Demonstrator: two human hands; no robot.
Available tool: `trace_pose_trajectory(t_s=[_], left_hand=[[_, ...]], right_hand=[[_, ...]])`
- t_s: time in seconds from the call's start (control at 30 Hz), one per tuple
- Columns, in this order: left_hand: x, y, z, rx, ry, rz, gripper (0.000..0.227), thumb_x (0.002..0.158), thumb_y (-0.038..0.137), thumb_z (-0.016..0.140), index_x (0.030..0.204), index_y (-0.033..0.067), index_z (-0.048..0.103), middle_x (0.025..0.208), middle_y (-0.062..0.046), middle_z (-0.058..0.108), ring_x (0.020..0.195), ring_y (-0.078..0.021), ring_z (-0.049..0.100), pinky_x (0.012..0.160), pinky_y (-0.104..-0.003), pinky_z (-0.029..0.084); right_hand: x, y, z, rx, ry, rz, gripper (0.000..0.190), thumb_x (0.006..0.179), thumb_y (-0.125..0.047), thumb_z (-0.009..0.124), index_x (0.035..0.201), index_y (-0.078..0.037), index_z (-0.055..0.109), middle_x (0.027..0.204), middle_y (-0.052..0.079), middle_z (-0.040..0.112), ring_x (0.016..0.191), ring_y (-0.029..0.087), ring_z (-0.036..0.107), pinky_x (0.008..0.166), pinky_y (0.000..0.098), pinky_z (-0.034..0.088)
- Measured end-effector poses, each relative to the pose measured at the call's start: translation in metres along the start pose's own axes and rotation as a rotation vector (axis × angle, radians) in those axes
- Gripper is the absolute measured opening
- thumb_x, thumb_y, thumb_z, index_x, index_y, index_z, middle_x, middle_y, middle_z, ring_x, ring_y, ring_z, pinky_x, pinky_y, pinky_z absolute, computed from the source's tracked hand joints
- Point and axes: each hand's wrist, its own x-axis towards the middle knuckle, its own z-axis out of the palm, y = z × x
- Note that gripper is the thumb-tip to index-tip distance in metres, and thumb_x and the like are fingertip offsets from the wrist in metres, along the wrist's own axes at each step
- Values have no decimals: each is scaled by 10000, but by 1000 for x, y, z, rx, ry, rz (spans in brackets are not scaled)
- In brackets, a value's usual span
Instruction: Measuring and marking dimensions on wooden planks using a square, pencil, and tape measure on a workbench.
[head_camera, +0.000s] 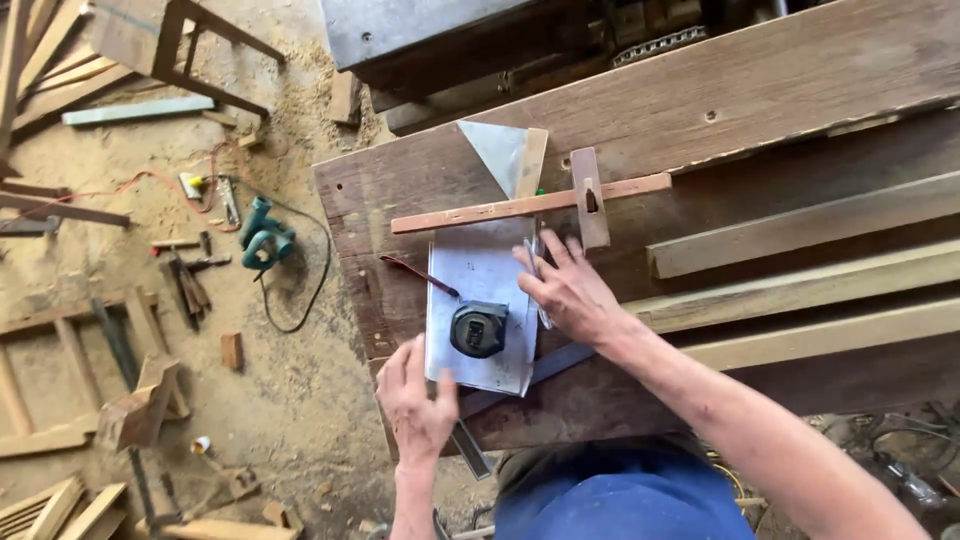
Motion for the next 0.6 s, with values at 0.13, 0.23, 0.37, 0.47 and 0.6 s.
trace_pose_trajectory(t_s=[0.13, 0.23, 0.37, 0.47, 0.6], left_hand=[[55, 46, -16, -179, -62, 387, 831, 612, 452, 870, 1372, 196, 650, 1331, -160, 591, 1255, -368, 572, 1032, -496, 456], [67, 33, 24, -170, -107, 527, 936, 511, 461, 926, 1352, 164, 643, 1285, -162, 575, 1219, -374, 550, 1053, -502, 428], [85, 1, -4, -397, -15, 483, 771, 493, 301, 910, 1218, 144, 700, 1050, -100, 643, 1035, -327, 620, 998, -457, 477], [127, -75, 24, -190, 235, 356, 748, 571, 309, 887, 1275, 122, 714, 1045, -125, 658, 952, -329, 622, 909, -443, 502], [165, -97, 35, -180, 184, 361, 857, 576, 379, 908, 1366, 137, 680, 1135, -155, 657, 1039, -390, 613, 917, -514, 493]], right_hand=[[-12, -19, 5, -13, 48, 35, 269, 673, -72, 727, 904, -171, 631, 1375, 86, 645, 1365, 483, 475, 997, 603, 458], [-19, -19, 29, -20, 71, 74, 306, 645, -57, 699, 912, -187, 630, 1404, 69, 637, 1352, 443, 506, 1030, 573, 472], [-25, -31, 14, 224, 91, 190, 353, 572, 12, 660, 869, -160, 577, 1481, 44, 599, 1410, 419, 484, 1010, 628, 463], [-30, -61, 1, 142, 77, 389, 292, 642, -78, 668, 901, -173, 573, 1521, 3, 576, 1416, 362, 495, 1066, 621, 445], [-33, -84, 15, 24, 143, 491, 259, 756, -316, 746, 908, -209, 566, 1474, 3, 612, 1409, 315, 514, 1126, 584, 411]])
